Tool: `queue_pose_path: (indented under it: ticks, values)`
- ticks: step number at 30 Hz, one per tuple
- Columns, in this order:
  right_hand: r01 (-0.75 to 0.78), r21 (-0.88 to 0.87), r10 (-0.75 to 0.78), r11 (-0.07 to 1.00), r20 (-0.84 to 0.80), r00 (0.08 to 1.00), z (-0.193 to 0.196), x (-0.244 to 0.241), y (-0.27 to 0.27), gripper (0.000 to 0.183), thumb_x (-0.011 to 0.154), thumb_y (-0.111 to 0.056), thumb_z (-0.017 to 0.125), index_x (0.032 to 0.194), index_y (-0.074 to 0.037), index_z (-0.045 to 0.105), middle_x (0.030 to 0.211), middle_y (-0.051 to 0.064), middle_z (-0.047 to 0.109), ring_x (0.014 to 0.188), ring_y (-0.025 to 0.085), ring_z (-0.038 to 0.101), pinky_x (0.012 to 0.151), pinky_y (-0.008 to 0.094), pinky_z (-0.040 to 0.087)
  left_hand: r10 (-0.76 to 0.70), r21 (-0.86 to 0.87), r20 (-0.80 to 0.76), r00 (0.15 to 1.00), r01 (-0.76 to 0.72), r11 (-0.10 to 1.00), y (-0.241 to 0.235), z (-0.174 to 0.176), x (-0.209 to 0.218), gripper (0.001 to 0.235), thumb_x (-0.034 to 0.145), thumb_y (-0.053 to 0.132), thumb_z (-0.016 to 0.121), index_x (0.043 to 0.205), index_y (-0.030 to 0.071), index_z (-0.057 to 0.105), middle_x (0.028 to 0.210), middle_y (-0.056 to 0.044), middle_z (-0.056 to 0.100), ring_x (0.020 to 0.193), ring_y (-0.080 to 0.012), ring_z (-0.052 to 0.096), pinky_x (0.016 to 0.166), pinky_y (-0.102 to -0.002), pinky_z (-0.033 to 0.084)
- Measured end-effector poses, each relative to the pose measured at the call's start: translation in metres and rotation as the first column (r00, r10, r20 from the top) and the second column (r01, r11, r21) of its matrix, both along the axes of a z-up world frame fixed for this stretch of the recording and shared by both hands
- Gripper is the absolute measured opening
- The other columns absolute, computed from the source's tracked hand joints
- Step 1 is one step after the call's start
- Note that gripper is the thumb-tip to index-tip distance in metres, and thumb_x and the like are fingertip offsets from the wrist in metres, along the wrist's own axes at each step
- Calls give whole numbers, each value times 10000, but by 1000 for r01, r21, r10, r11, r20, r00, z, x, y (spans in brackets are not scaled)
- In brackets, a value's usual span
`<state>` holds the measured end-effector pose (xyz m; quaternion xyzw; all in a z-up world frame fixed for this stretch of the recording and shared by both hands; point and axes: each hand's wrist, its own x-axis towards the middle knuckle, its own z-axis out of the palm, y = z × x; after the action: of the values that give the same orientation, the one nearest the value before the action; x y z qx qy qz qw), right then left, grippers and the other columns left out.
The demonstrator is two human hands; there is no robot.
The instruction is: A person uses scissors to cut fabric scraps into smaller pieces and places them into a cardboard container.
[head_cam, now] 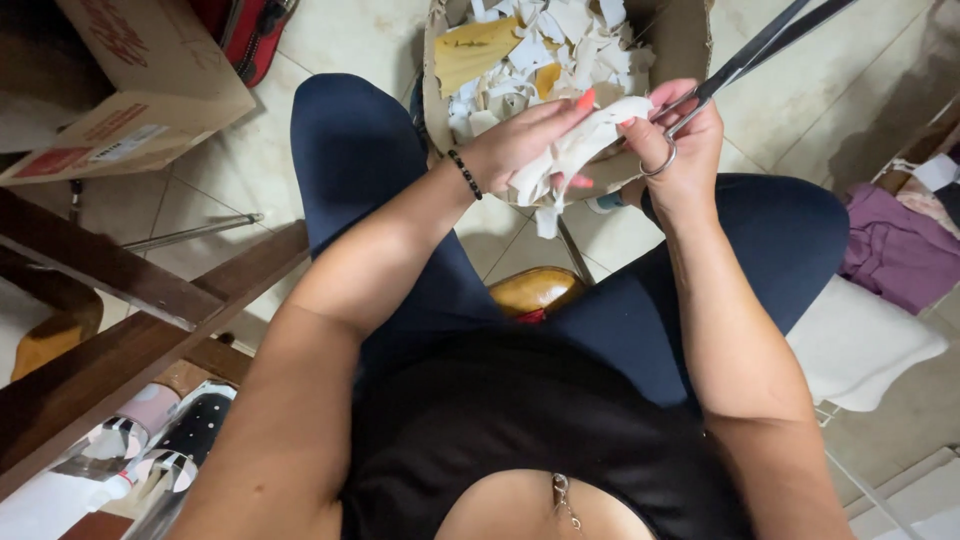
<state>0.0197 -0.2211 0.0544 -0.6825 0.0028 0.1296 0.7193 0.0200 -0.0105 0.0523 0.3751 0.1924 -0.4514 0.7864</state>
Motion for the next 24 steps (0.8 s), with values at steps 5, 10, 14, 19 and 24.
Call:
queue_pose_path:
  ticks: [5,10,14,19,24]
  values:
    - [49,-59,-44,997,88,995,-2,0,-1,272,951,-124,809,1055,-142,558,946,-2,617,819,76,580,742,219,479,-95,21,226,970,93,995,9,15,-4,660,868,554,560,1279,37,576,993,-80,644,635,-94,611,559,-256,639]
    - [36,-120,-17,992,159,987,3,1,1,218,980,-129,770,1069,-120,571,966,-3,591,862,86,549,807,232,451,-87,143,458,885,23,989,6,-1,-8,403,970,411,590,1118,43,666,791,-62,701,686,-100,643,516,-211,487]
    - [47,-127,-34,991,105,994,0,3,-2,226,952,-99,768,1061,-137,574,959,-23,573,840,70,527,778,210,436,-43,164,539,841,-55,985,7,-33,-10,344,992,261,639,1201,-10,673,887,-26,688,678,-69,575,553,-200,455]
    - [-226,-392,271,892,63,961,5,2,-21,245,1084,-265,640,1151,-133,444,1038,16,522,909,122,511,828,280,431,-198,465,569,798,-114,878,27,-19,4,274,1039,240,549,1213,57,654,903,-44,737,608,-55,657,442,-174,539]
    - [-667,-504,611,549,-302,732,3,-23,-8,535,917,-691,461,1084,-190,545,976,-28,605,836,149,550,771,322,441,-212,423,783,585,-250,871,31,-31,13,354,1023,402,560,1101,83,691,1025,1,733,938,-108,667,828,-276,513]
